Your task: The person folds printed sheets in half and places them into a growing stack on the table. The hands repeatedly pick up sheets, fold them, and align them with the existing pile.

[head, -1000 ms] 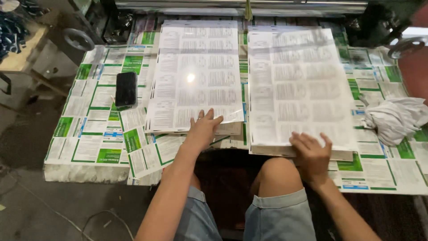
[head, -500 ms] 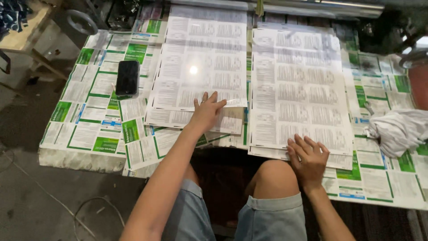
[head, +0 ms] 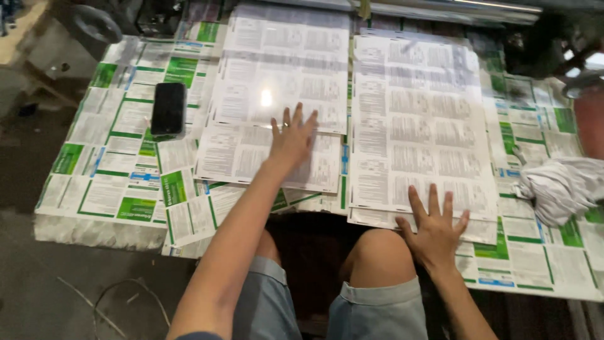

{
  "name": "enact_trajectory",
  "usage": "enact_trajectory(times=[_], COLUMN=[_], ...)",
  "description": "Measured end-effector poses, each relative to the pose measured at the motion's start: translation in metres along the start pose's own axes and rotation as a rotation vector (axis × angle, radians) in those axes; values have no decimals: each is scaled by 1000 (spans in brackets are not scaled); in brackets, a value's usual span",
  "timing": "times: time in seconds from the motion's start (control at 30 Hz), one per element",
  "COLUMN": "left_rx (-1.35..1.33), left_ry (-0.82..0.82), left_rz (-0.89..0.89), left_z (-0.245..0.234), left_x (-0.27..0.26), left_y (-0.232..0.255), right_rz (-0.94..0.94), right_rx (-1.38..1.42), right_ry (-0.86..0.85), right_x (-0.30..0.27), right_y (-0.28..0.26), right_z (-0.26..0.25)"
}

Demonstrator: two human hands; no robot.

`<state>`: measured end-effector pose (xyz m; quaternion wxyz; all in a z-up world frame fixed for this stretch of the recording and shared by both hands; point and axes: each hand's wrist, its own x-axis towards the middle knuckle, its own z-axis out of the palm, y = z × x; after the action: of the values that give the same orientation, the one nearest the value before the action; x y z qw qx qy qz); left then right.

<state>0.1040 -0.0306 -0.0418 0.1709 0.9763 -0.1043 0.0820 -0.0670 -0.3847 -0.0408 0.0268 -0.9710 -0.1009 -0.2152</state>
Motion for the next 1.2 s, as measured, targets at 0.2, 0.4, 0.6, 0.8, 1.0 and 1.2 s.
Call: enact_trajectory(times=[0.2,0.4,0.6,0.8,1.0,1.2], left_rx=[-44,61,70,12,-77,-151], left_ry=[12,148,-4,115,220,264], left_rz=[118,58,-183,-96,158,239], left_z=[-24,-12,-26,-11,-13,-38], left_x=[-73,-71,-18,-44,-118,-123], left_y=[-10,-14,-4,7,0,11], right_rz=[13,23,35,50,81,100], right_rx=[36,3,3,12,61,83], right_ry=[-194,-268,-287,-312,-355,-391], right_x=[23,46,43,57,99,138], right_y=[13,16,14,18,17,18], right_z=[10,18,19,27,35,40])
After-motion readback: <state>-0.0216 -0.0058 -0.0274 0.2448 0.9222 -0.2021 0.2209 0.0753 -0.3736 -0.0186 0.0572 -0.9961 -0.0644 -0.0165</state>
